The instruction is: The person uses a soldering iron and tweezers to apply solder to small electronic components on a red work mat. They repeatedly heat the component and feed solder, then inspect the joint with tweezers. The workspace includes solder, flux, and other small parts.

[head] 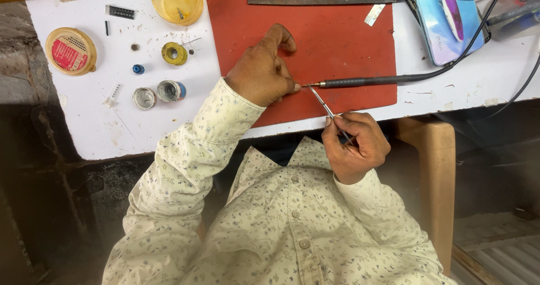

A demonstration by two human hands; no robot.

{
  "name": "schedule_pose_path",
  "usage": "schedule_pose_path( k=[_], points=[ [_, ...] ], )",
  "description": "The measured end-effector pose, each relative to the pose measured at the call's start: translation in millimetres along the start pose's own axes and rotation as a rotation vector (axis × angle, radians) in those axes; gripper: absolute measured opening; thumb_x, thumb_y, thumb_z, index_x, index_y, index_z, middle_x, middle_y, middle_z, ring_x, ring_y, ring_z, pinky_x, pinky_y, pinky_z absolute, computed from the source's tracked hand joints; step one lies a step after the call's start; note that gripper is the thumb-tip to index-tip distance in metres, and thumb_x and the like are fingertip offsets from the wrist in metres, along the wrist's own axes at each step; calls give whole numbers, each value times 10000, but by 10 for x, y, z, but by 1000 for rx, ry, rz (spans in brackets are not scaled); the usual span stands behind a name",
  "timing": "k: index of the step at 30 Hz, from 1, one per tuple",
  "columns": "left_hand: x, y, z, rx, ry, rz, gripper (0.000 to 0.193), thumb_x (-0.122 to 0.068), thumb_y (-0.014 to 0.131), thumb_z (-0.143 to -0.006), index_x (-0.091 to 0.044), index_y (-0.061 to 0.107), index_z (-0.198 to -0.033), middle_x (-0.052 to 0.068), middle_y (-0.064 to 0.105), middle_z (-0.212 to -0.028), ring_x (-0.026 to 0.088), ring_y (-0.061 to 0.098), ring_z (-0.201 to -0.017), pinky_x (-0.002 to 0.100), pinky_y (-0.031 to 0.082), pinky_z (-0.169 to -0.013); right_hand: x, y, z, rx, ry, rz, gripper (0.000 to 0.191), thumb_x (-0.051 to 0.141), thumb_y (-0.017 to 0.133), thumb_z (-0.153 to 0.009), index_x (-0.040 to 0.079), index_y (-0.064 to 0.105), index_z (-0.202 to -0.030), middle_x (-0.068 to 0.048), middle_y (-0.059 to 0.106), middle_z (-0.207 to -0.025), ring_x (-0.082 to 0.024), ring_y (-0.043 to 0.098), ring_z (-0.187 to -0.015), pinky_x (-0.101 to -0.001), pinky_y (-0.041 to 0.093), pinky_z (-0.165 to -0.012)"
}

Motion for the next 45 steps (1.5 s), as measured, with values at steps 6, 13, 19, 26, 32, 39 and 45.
schedule_pose_path(
  k=[6, 13, 19, 26, 32, 39, 45],
  points=[
    [-12, 1, 2, 4, -1, -12, 497, -9, 789, -794, -68, 431, -1135, 73, 670, -597, 132, 680, -512, 275, 542, -509, -7, -2, 9, -2, -1, 14, 172, -131, 796, -843, -52, 647, -877, -173, 700, -888, -179, 708, -734, -242, 556, -567],
    [-10, 8, -2, 2, 5, -21, 499, -9, 786, -795, -66, 428, -1138, 78, 682, -609, 138, 694, -516, 278, 552, -514, -21, -7, 10, -3, -9, 24, 173, -134, 794, -832, -47, 651, -876, -175, 702, -885, -179, 712, -727, -232, 548, -548],
    [-6, 13, 0, -5, 20, -22, 496, -1, 781, -794, -64, 429, -1137, 82, 683, -620, 139, 697, -520, 279, 556, -515, -4, -6, 4, 4, -6, 17, 163, -131, 788, -846, -52, 651, -883, -177, 698, -888, -180, 709, -731, -237, 550, -555],
    [11, 5, 4, 3, -24, -14, 495, -3, 780, -795, -67, 435, -1143, 82, 687, -617, 135, 688, -525, 277, 543, -506, -8, -40, 36, 0, 65, 24, 160, -112, 797, -868, -47, 652, -889, -158, 708, -892, -112, 646, -654, -210, 438, -494],
    [6, -7, -14, 14, -41, 10, 506, -8, 776, -802, -65, 429, -1165, 78, 688, -630, 120, 661, -521, 262, 520, -480, -25, -139, 60, -40, 124, 13, 174, -82, 810, -876, -23, 651, -916, -133, 708, -908, -52, 537, -599, -206, 346, -492],
    [74, -69, -62, 42, -78, 139, 537, 30, 758, -798, -68, 418, -1202, 78, 684, -656, 104, 620, -506, 250, 485, -455, -98, -245, 52, -70, 144, 19, 178, -70, 805, -893, -2, 644, -927, -112, 717, -923, -28, 513, -585, -196, 328, -485],
    [238, -144, -146, 72, -71, 301, 553, 62, 759, -786, -58, 430, -1214, 79, 683, -662, 105, 617, -513, 237, 475, -456, -151, -234, 63, -113, 134, -7, 174, -78, 802, -888, -5, 645, -908, -130, 724, -938, -34, 553, -604, -192, 357, -499]
  ],
)
Point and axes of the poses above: each hand's wrist, its own z-axis away from the middle knuckle, its own y-axis out of the palm, x = y × z, the point moved 2 cm from there along -z, towards the middle knuckle
